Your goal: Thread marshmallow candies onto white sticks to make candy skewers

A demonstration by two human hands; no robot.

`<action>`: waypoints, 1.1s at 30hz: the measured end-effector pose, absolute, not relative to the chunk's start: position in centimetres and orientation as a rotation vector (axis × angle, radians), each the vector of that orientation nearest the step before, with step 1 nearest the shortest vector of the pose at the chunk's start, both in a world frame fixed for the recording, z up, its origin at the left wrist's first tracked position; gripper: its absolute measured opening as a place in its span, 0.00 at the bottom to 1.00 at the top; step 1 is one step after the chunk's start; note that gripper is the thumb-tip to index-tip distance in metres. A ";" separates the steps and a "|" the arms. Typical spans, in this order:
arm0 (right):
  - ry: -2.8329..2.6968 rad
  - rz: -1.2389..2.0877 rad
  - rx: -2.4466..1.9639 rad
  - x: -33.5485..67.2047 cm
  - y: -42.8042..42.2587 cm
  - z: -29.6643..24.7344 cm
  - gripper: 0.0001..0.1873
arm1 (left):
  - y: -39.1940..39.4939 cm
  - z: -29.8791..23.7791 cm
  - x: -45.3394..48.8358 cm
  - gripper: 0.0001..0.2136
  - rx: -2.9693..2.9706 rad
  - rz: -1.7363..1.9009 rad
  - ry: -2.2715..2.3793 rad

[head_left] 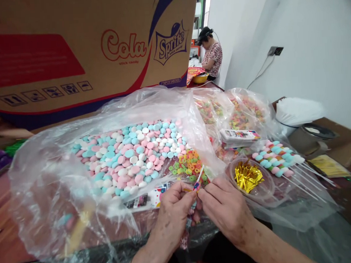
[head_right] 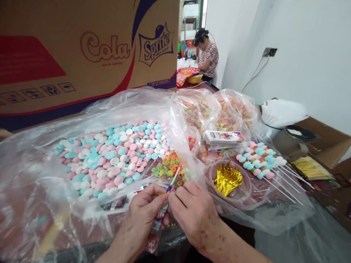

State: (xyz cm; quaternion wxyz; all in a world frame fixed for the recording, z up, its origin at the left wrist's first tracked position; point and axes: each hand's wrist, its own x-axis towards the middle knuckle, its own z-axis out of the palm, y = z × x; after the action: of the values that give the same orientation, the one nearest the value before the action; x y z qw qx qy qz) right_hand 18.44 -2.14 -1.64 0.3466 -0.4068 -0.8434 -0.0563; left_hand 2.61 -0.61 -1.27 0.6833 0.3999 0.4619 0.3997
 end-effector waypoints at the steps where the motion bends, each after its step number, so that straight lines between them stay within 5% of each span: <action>1: -2.241 -0.221 -0.972 18.8 -2.0 -1.5 0.13 | -0.4 -1.1 2.5 0.06 0.910 0.836 1.045; 9: -2.836 -0.017 -0.436 20.9 -0.5 1.9 0.08 | 1.1 0.5 1.2 0.05 1.114 0.145 0.845; 17: -2.826 -0.229 -0.606 20.3 -2.2 1.3 0.08 | 0.7 1.7 1.5 0.04 1.376 0.047 1.014; 21: -2.487 -0.443 -1.020 18.6 -2.0 -0.8 0.14 | 0.0 1.4 2.7 0.10 2.162 0.294 1.393; 25: -2.139 -0.284 -1.258 17.3 0.0 -1.7 0.13 | -0.5 0.0 3.1 0.13 2.622 0.893 1.431; 29: -1.873 -0.037 -1.238 16.8 1.4 -0.7 0.10 | -1.9 -1.0 1.9 0.14 2.535 1.513 1.278; 32: -1.756 0.105 -1.176 16.0 1.2 0.4 0.08 | -2.8 -1.2 1.2 0.02 1.986 1.398 1.125; 33: -1.753 0.134 -1.143 15.6 0.8 0.6 0.08 | -2.8 -1.1 1.1 0.09 1.681 1.282 1.118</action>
State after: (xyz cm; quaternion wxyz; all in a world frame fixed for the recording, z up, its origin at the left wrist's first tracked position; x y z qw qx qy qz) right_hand 15.56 0.83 0.64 0.4989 -0.4726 -0.7243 0.0554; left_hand 1.06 -2.84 -1.07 0.3664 0.6540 0.4350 0.4989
